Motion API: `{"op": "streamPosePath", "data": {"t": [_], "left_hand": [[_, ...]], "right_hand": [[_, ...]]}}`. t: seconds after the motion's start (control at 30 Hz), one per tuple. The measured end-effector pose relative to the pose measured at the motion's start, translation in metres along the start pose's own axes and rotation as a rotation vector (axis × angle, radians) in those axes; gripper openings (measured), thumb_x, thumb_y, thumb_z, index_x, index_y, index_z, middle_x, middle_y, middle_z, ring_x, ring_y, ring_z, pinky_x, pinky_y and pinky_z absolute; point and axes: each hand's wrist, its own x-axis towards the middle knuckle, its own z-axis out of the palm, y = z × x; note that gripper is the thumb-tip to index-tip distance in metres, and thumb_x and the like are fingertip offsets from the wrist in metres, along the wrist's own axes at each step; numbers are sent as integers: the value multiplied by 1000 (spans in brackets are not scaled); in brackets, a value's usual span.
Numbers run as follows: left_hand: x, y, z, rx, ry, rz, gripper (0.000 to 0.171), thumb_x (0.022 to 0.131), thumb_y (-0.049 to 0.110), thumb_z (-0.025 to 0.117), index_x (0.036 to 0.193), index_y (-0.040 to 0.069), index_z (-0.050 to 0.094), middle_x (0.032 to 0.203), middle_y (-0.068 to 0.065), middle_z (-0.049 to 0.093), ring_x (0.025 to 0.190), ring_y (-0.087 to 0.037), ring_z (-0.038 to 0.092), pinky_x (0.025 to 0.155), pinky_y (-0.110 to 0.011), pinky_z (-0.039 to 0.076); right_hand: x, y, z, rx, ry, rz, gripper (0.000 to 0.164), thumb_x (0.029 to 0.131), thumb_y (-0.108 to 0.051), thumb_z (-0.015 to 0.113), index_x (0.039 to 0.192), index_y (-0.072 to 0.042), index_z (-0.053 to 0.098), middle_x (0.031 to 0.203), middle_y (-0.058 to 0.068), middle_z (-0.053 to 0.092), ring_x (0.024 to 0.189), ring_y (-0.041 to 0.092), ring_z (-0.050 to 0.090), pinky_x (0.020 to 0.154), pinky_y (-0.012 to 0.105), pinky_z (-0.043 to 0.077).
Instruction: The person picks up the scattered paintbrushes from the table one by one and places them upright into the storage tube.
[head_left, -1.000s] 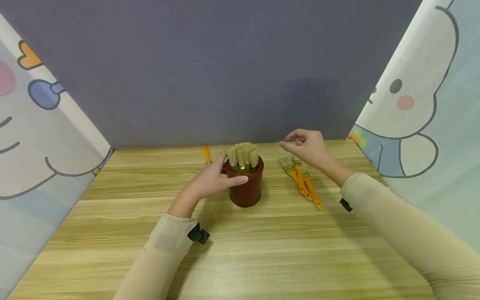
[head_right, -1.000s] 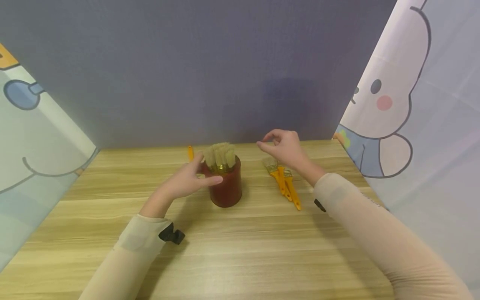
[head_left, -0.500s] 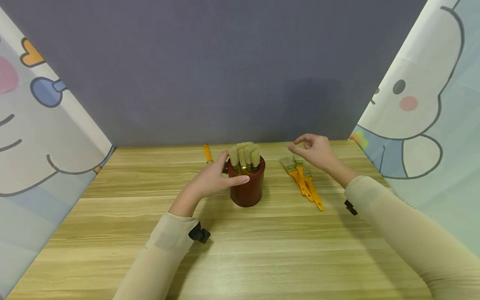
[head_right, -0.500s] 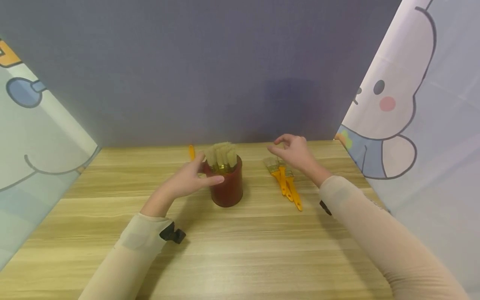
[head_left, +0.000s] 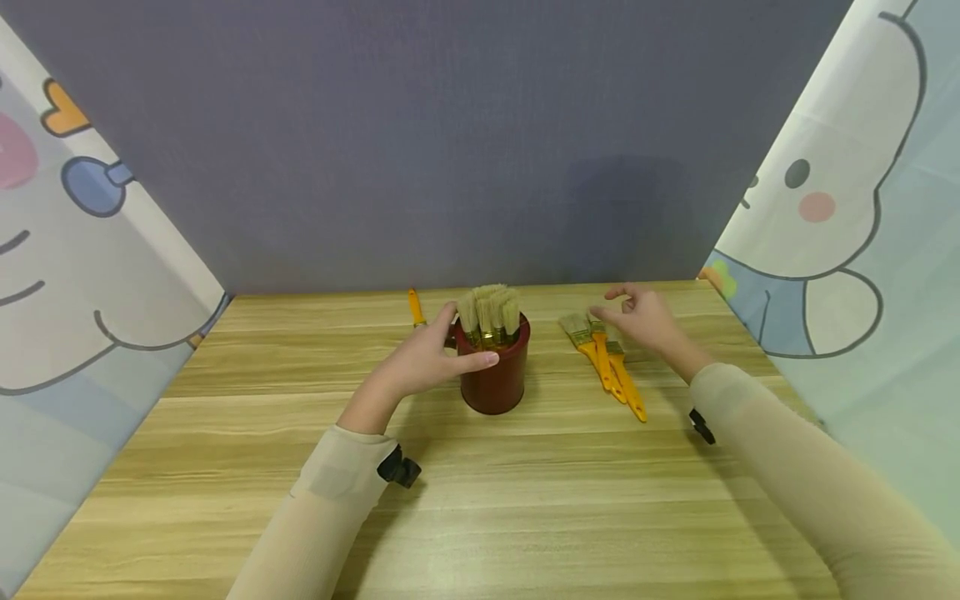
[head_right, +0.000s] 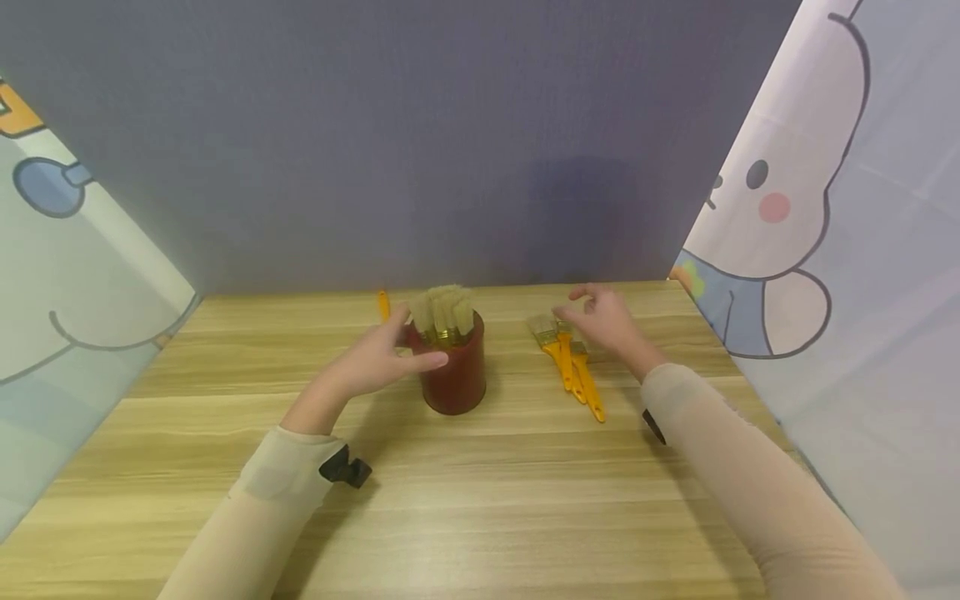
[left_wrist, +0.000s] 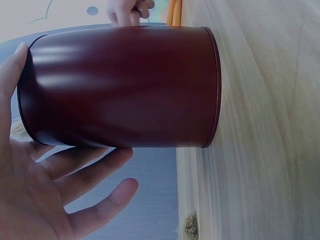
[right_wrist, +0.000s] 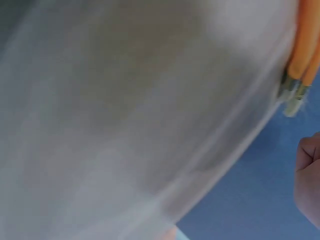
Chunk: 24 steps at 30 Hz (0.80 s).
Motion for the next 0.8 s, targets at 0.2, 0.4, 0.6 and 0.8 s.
{"op": "streamPosePath", "data": {"t": [0.2,0.4,0.6,0.8], "left_hand": [[0,-2,0,1,8,0,130,83,82,72,173,19,4,168,-13,43,154,-33,47,121,-57,44],[0,-2,0,1,4,-1,131,82,83,71,173,18,3,169,-13,41,155,-34,45,122,-57,43],[1,-1,1,10,-1,3,131,83,83,71,173,18,2,169,-14,41,155,-37,45,121,-58,43],[2,-2,2,11,1,7,130,84,81,71,173,17,3,167,-14,44,154,-35,47,121,-57,44]], "right_hand": [[4,14,1,39,-35,-5,74,98,-50,75,149,-2,51,55,-10,29,48,10,24,48,30,33],[5,20,4,14,-177,70,95,97,-52,77,163,-3,31,57,-8,32,50,11,26,49,29,35],[7,22,9,-45,-244,105,96,96,-54,77,160,-3,28,58,-6,41,52,12,33,54,31,39],[9,17,8,-120,-255,108,76,97,-51,77,142,-1,42,62,-4,41,56,13,37,57,31,39]]}}
